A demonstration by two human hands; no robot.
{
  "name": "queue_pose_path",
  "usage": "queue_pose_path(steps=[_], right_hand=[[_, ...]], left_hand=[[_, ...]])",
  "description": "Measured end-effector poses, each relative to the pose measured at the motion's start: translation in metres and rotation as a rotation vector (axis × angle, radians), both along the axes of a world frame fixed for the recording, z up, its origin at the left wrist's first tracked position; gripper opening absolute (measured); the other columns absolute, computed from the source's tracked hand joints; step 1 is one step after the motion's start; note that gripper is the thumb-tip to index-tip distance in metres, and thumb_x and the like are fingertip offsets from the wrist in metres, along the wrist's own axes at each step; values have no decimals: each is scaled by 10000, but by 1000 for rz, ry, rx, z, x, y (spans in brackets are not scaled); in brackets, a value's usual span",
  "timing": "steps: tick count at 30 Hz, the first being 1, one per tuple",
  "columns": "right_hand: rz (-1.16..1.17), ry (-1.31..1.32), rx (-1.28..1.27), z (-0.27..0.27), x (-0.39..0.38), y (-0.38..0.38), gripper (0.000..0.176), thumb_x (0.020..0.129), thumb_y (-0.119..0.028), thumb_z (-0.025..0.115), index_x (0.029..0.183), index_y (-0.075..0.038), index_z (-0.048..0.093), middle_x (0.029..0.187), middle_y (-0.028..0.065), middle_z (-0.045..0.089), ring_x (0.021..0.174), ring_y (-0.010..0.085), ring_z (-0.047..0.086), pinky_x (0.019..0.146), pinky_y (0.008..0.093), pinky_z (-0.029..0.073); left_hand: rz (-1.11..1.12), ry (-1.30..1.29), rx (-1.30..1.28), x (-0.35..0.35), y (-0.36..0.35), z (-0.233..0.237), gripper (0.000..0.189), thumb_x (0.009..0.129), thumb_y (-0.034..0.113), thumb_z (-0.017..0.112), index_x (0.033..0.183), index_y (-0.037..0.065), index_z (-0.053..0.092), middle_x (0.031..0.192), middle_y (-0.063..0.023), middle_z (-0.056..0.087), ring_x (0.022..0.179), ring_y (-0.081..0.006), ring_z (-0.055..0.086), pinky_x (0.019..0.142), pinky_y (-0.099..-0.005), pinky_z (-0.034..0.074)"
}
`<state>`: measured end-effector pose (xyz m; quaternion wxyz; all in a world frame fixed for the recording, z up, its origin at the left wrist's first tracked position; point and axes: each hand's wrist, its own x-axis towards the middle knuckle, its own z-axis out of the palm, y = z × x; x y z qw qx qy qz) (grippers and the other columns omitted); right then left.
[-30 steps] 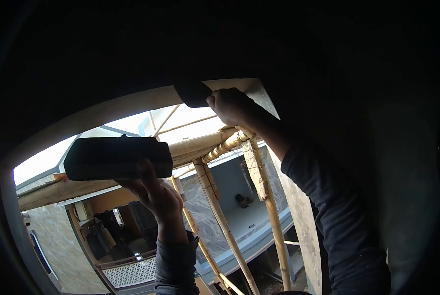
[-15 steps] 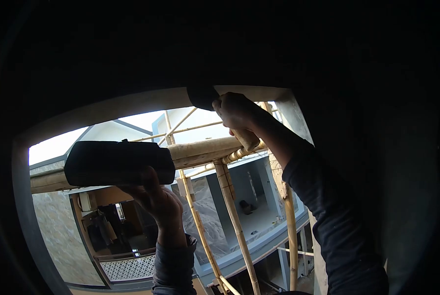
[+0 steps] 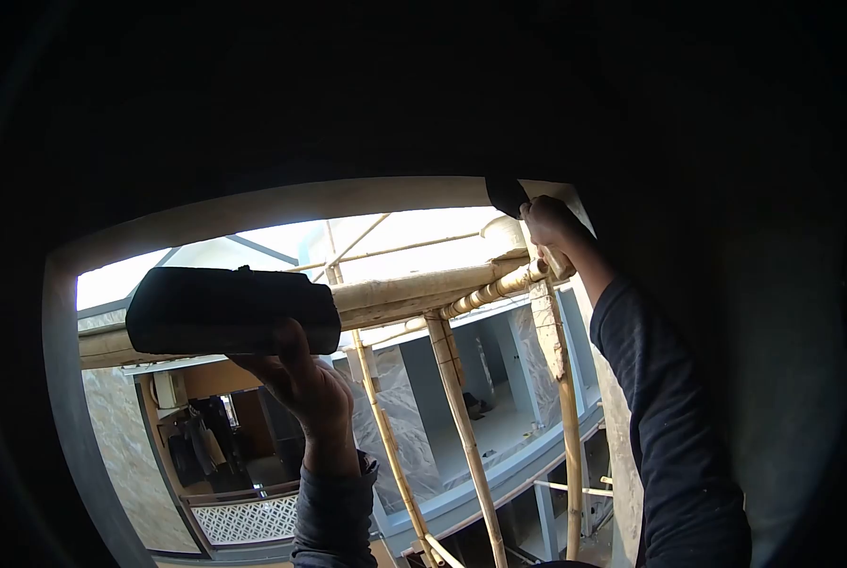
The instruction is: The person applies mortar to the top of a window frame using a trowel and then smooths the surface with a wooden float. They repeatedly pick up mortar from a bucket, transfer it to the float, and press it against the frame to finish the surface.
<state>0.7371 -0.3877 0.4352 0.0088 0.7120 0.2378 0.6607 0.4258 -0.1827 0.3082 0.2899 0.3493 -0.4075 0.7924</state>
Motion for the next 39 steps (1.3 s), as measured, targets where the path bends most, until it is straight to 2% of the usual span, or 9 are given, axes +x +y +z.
queue_pose_path(steps=[2,5,7,11,25,31,32,33,39], right_hand=[[1400,915,386,-11,-14,-9,347,970,-375,497,1030,-36,540,652,122,587,387,236,570,344,396,476],[1452,818,326,-12,-83,20,350,979,-374,476,1038,-35,543,649,127,589,397,231,577,359,367,491],[1065,-203,-173,0,-97,47,339,975,-341,490,1046,-16,554,691,131,610,453,216,609,372,340,502],[359,-160,-208,6,-194,91,295,951,-232,519,999,46,604,833,162,652,731,247,673,647,341,570],[167,103,-106,7,-181,63,268,784,-64,610,1031,34,576,958,176,656,877,306,669,755,390,565],[968,312,11,9,-119,74,326,960,-323,508,947,0,549,701,145,605,543,267,639,437,389,532],[594,247,-91,6,-186,72,371,728,-176,703,1021,25,596,896,201,672,831,314,677,748,391,553],[884,238,-54,7,-197,94,339,974,-321,487,923,5,560,693,136,611,501,242,624,427,378,535],[501,-17,-158,19,-325,166,261,971,-197,466,984,11,623,847,142,672,755,266,688,682,378,586]], left_hand=[[140,-37,-3,-7,7,2,642,958,197,559,1491,163,202,1497,-134,270,1374,-263,334,1139,-412,303],[412,-117,-37,-12,19,3,568,975,108,495,1477,244,267,1525,-150,188,1407,-310,267,1142,-455,288],[552,-160,-67,-16,27,3,565,978,56,463,1466,291,301,1535,-159,150,1419,-339,233,1141,-483,280],[1003,-338,-239,-23,32,-1,666,948,-59,423,1460,350,304,1534,-191,154,1410,-405,213,1131,-555,244],[494,-189,-81,-54,32,-6,593,984,7,392,1465,341,302,1516,-192,177,1402,-406,231,1074,-510,375],[797,-301,-187,-66,50,-11,537,995,88,405,1450,361,326,1521,-185,160,1404,-385,234,1084,-516,361],[837,-304,-223,-65,48,-12,549,992,66,396,1449,361,330,1518,-187,170,1400,-386,245,1089,-508,359],[876,-307,-258,-65,47,-14,561,989,44,388,1448,361,333,1516,-189,180,1395,-387,256,1094,-499,357],[1041,-327,-371,-65,52,-28,480,1014,217,405,1476,252,281,1477,-204,236,1382,-346,300,1113,-445,359]])
